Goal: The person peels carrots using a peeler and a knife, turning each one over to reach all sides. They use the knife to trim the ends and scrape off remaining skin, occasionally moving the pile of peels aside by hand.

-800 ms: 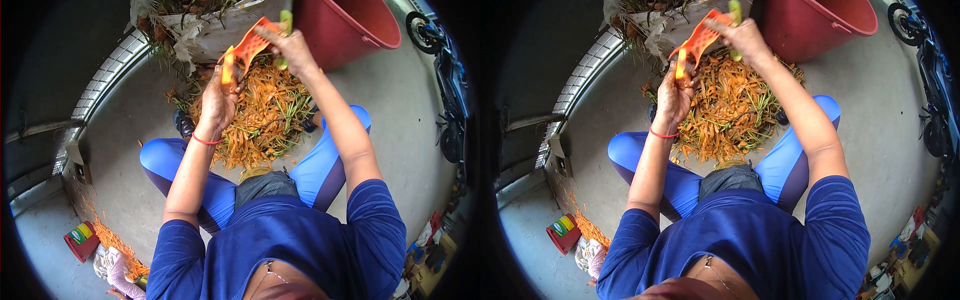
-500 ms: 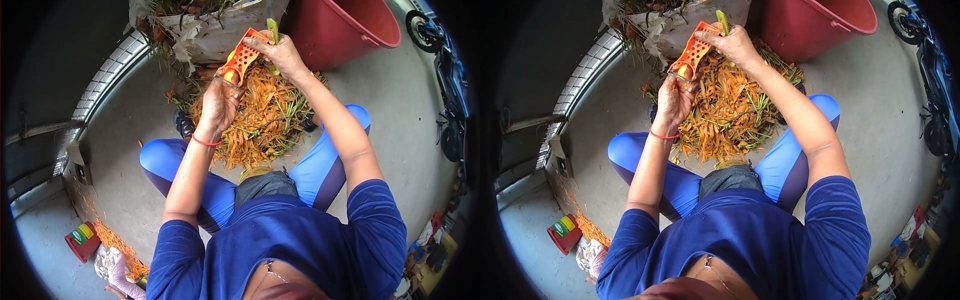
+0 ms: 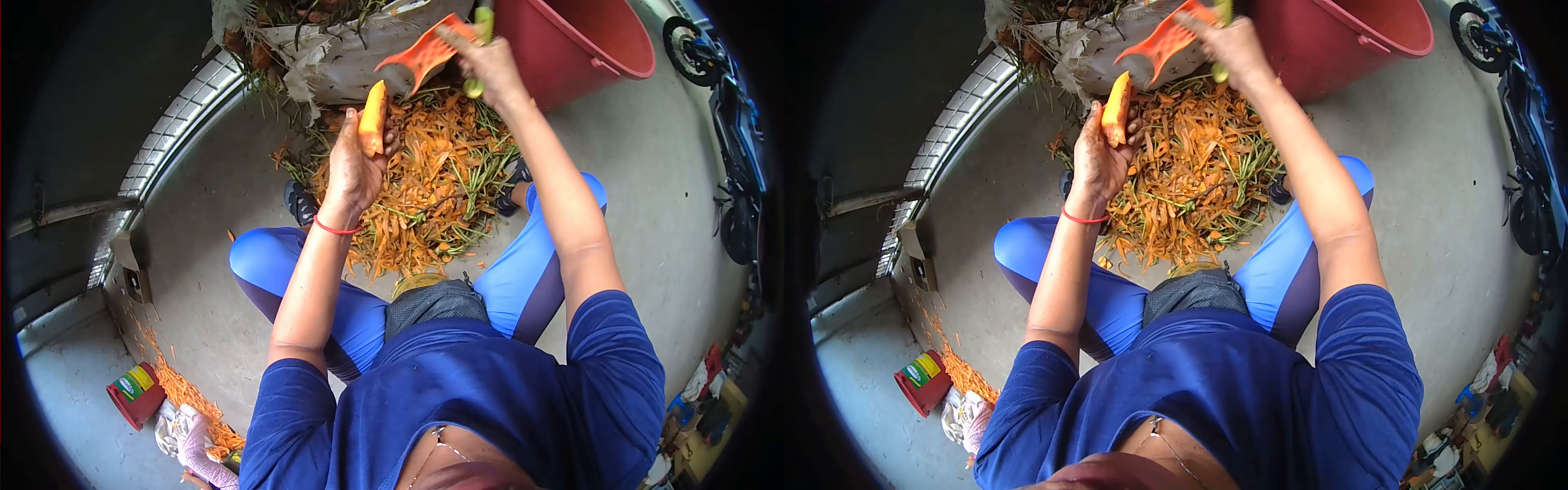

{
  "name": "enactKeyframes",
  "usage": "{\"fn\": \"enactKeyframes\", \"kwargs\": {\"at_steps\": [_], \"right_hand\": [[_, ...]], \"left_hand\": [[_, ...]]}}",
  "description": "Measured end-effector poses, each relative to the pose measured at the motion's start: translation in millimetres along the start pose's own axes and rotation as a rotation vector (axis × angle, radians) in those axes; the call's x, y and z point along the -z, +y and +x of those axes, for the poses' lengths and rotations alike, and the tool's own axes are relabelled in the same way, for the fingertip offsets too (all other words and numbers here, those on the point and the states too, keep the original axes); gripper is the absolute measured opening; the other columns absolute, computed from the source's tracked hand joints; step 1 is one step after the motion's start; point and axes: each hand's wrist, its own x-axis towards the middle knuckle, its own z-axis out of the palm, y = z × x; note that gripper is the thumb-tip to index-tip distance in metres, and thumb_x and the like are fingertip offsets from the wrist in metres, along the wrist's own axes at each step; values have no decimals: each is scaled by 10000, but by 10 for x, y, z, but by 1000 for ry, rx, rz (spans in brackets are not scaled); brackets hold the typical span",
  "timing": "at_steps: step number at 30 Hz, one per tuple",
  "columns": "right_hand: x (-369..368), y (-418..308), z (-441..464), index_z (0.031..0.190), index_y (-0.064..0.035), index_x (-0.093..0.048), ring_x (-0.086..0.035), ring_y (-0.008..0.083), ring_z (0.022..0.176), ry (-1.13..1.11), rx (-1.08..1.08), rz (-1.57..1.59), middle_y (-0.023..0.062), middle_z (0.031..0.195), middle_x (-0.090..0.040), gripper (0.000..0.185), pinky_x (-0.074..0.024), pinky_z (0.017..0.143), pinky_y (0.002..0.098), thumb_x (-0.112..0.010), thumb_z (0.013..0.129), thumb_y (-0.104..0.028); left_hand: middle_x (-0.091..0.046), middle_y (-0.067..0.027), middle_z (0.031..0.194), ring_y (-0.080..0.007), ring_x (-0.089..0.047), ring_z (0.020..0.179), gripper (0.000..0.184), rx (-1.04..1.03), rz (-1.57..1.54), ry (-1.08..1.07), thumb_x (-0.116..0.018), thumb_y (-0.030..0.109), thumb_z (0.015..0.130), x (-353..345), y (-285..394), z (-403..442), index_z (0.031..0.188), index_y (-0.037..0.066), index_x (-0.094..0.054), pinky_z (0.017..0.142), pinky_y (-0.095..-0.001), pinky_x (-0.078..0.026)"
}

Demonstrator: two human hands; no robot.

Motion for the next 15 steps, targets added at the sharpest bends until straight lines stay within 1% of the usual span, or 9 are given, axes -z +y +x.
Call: {"fn": "enactKeyframes", "kwargs": {"at_steps": [1,2,3,7,9,12,13,14,15], "right_hand": [[-117,-14,-118,854,-63,-657,-388,1,450,-76,-32,-29,-79,572,-500,317,-298,416,168,-793,758,-333],[-199,-8,-203,866,-66,-665,-382,0,456,-127,-61,-13,-85,575,-499,305,-292,424,171,-786,766,-328],[-270,-9,-269,878,-69,-673,-376,0,461,-181,-86,4,-91,577,-497,294,-285,431,174,-780,774,-323],[-380,-2,-379,910,-87,-708,-355,2,487,-269,-20,-57,-101,587,-482,239,-275,443,185,-740,815,-304],[-365,-4,-361,928,-90,-712,-351,3,490,-251,-45,-67,-102,587,-477,256,-279,444,184,-744,809,-315],[-277,43,-260,860,-77,-691,-355,7,468,-165,-63,-56,-93,581,-484,275,-280,427,184,-767,784,-330],[-159,92,-127,812,-72,-675,-356,9,456,-111,-69,-33,-88,578,-487,287,-278,418,183,-776,773,-339],[-34,134,-23,734,-80,-619,-369,7,437,-61,-24,-39,-71,572,-496,308,-285,407,177,-782,767,-340],[124,224,103,713,-100,-591,-388,7,433,-2,41,-83,-68,554,-486,316,-313,414,172,-776,772,-350]], "left_hand": [[-542,-64,918,-159,-505,778,400,-13,11,77,-435,366,991,-32,-13,1,1149,4,-501,648,-275,-437],[-550,-60,916,-163,-504,761,381,10,-29,5,-448,365,986,18,-20,22,1130,17,-506,639,-267,-431],[-549,-58,915,-163,-499,755,370,19,-40,25,-450,358,986,38,-52,30,1125,20,-507,636,-266,-428],[-526,-65,927,-159,-468,737,301,25,-49,61,-443,289,985,-8,-70,-24,1114,23,-503,615,-256,-417],[-524,-79,950,-158,-461,739,287,39,-61,15,-432,265,987,32,-77,-21,1117,18,-500,607,-246,-414],[-553,-81,1079,-145,-491,762,324,151,-244,-279,-397,283,1005,216,-67,31,1176,18,-474,649,-252,-446],[-546,-89,1070,-140,-473,751,349,148,-198,-257,-394,282,1005,195,-72,15,1213,10,-462,638,-241,-436],[-539,-98,1061,-134,-456,741,378,145,-152,-237,-391,282,1004,147,-69,-12,1251,2,-451,627,-229,-426],[-532,-107,1052,-129,-439,730,408,138,-107,-219,-388,281,1004,92,-44,-34,1289,-6,-440,616,-218,-415]]}}
